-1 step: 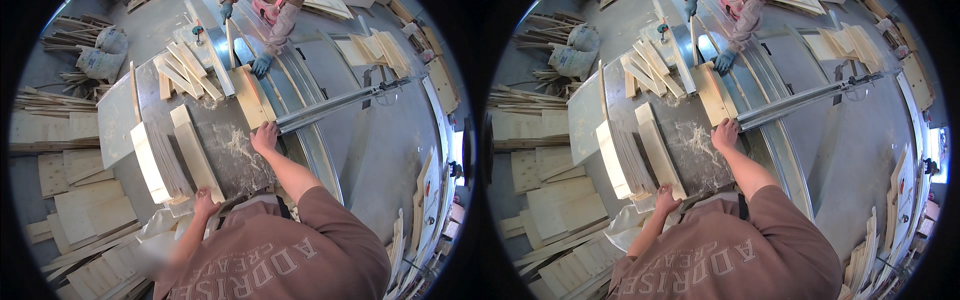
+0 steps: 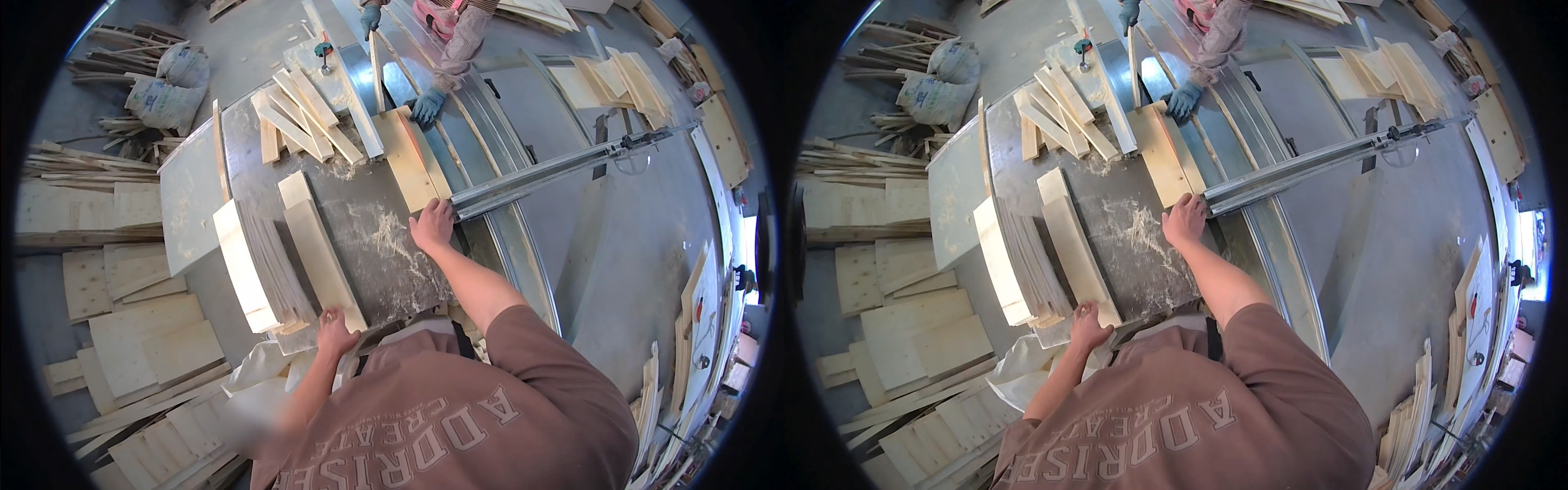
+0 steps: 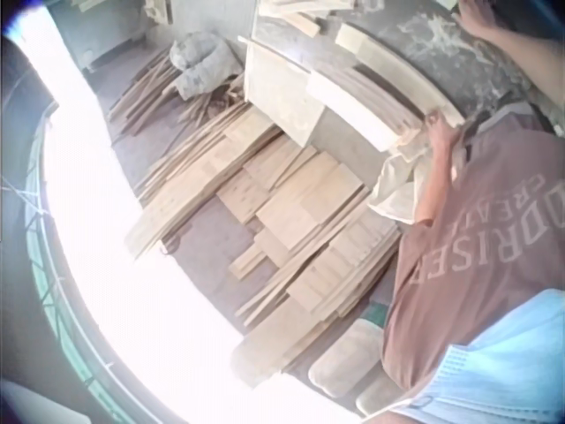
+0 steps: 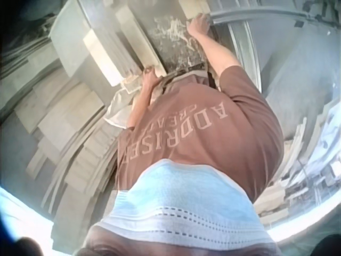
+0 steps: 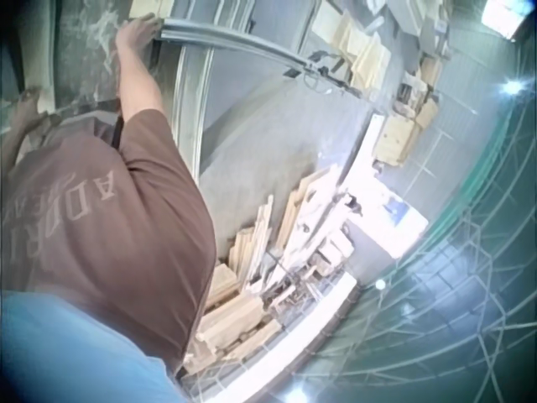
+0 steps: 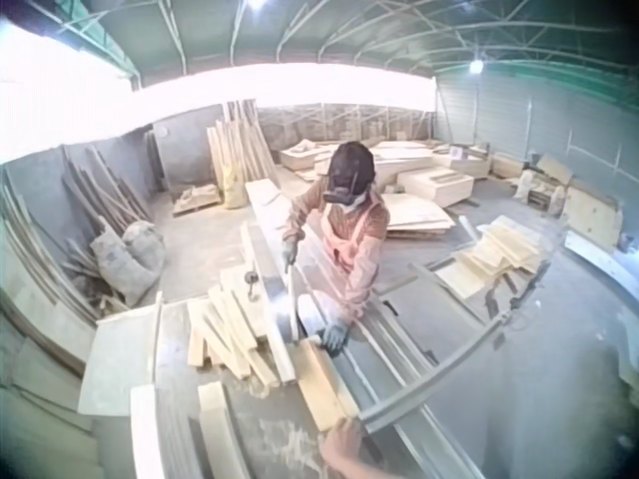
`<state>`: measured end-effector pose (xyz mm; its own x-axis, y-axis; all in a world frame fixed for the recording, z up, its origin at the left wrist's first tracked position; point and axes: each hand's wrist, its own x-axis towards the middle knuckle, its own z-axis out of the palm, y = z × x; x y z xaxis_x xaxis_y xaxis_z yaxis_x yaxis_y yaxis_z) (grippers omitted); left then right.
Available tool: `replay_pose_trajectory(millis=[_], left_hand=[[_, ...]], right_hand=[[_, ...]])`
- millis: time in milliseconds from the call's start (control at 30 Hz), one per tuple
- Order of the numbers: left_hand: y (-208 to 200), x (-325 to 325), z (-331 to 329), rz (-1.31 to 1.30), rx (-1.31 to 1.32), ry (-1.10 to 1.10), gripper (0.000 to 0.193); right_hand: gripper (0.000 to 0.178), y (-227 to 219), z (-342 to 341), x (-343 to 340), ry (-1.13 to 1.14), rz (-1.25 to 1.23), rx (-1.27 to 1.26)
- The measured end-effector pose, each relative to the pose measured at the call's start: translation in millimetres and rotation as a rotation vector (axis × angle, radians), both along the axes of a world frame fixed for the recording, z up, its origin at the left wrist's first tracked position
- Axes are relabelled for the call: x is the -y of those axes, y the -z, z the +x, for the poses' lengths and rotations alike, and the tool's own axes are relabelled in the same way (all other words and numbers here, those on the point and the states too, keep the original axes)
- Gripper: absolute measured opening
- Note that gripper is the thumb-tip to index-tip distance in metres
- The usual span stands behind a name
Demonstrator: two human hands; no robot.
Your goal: The person feeds wooden planks into a table saw to cut them to size. They handle each plank individually, guiding it through the blade and stacking the cut pieces on the table.
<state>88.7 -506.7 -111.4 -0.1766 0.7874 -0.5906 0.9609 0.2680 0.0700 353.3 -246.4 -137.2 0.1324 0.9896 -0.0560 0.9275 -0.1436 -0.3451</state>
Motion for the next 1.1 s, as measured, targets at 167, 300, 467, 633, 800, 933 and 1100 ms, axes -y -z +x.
replay_pose_trajectory(millis=[167,300,467,633,800,933,1100], left_hand=[[3,1,5,0.006,-0.013,-0.010,0.106],[4,0,7,-0.010,-0.012,-0.029,0.106],[3,-1,7,0.013,0.004,-0.043,0.107],[-1,-1,5,0.005,0.029,-0.041,0.108],[-1,3,3,0.033,0.029,-0.032,0.103],[-8,10,5,0.067,0.061,-0.063,0.104],[-1,16,-6,0.105,0.085,-0.035,0.098]], right_hand=[[0.079,5,4,-7,0.009,-0.010,0.000],[0.084,-4,9,0,0.019,-0.013,0.050],[0.094,-9,13,6,0.031,-0.192,0.006],[0.103,-30,24,12,-0.012,-0.270,0.043],[0.107,-41,38,28,-0.092,-0.423,0.105],[0.111,-57,48,78,-0.090,-0.474,0.028],[0.104,-23,44,146,-0.188,-0.529,-0.449]])
